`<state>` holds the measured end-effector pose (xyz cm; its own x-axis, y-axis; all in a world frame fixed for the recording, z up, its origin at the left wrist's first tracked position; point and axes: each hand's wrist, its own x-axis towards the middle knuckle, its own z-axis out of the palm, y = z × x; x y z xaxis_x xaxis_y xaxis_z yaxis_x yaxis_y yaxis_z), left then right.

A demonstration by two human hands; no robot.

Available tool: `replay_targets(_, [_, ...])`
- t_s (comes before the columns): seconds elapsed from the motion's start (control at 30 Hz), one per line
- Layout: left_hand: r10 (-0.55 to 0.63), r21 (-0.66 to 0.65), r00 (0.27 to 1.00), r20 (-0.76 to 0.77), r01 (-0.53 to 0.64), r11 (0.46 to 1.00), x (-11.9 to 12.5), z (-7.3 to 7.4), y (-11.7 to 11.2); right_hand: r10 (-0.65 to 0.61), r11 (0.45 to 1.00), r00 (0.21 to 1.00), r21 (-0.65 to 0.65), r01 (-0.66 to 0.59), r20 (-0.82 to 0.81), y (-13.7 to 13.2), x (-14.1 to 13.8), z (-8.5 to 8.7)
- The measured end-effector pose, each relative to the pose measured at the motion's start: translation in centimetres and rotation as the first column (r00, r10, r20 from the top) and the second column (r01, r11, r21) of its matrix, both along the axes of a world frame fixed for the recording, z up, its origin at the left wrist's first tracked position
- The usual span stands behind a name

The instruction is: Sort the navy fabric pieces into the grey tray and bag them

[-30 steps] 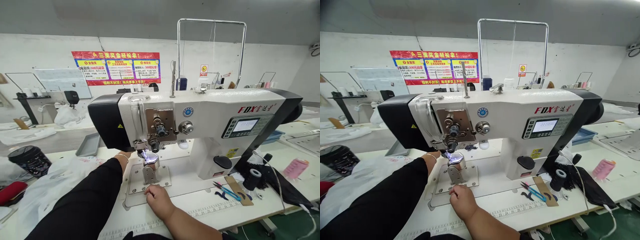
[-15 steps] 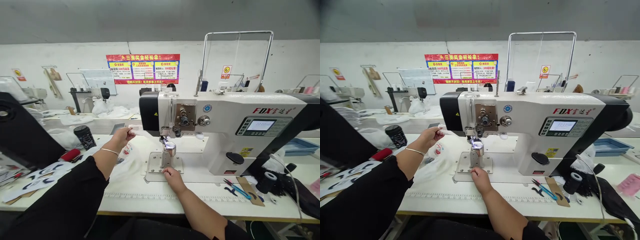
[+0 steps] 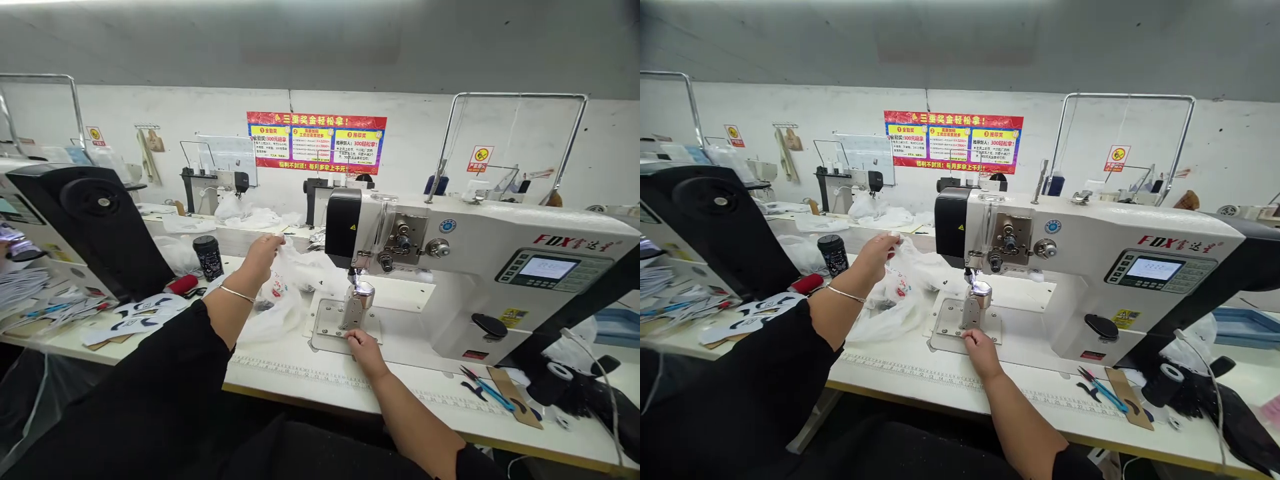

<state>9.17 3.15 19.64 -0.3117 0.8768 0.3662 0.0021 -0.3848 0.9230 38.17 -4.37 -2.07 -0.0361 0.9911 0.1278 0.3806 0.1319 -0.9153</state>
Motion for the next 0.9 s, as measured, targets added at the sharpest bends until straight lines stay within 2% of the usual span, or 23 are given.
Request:
replay_targets(0.1, [-0.091, 0.066, 0.995, 0.039, 0.088, 0.994, 0.1, 0.8, -1.9, -0.009, 1.000, 1.000, 0.011, 0.009, 0.012, 0.0, 0.0, -0.2])
replay_targets(0.2, [-0.123, 0.216, 0.988, 0.095, 0.100, 0.971, -0.1, 2.6, -4.3, -0.019, 0.999, 1.000, 0.027, 0.018, 0.019, 0.0, -0.1, -0.3])
replay_targets(0.33, [-0.204, 0.501, 0.964, 0.171, 0.094, 0.861, -1.4, 5.2, -7.8, -0.021, 0.998, 0.999, 0.054, 0.020, 0.026, -0.1, -0.2, -0.3])
replay_targets(0.4, [-0.214, 0.533, 0.958, 0.190, 0.083, 0.842, -2.2, 5.4, -9.0, -0.009, 0.998, 1.000, 0.068, 0.008, 0.026, -0.2, -0.5, -0.4])
replay_targets(0.47, [-0.197, 0.480, 0.950, 0.242, 0.060, 0.875, -3.0, 4.6, -9.6, 0.020, 0.996, 1.000, 0.085, -0.021, 0.020, -0.4, -1.0, -0.4])
replay_targets(0.57, [-0.149, 0.340, 0.934, 0.325, 0.032, 0.940, -3.8, 2.2, -10.1, 0.062, 0.990, 0.998, 0.129, -0.064, 0.021, -1.3, -1.9, 0.1])
replay_targets(0.7, [-0.121, 0.265, 0.939, 0.322, 0.033, 0.964, -4.0, -0.6, -11.2, 0.043, 0.966, 0.995, 0.251, -0.065, 0.093, -3.5, -3.4, 2.3])
replay_targets(0.8, [-0.105, 0.228, 0.970, 0.220, 0.053, 0.972, -3.8, -1.8, -12.1, 0.150, 0.933, 0.967, 0.296, -0.207, 0.204, -4.8, -4.7, 4.2])
replay_targets(0.9, [-0.051, 0.131, 0.998, -0.028, 0.054, 0.990, -3.5, -3.2, -12.7, 0.300, 0.903, 0.900, 0.208, -0.375, 0.317, -5.0, -6.2, 4.8])
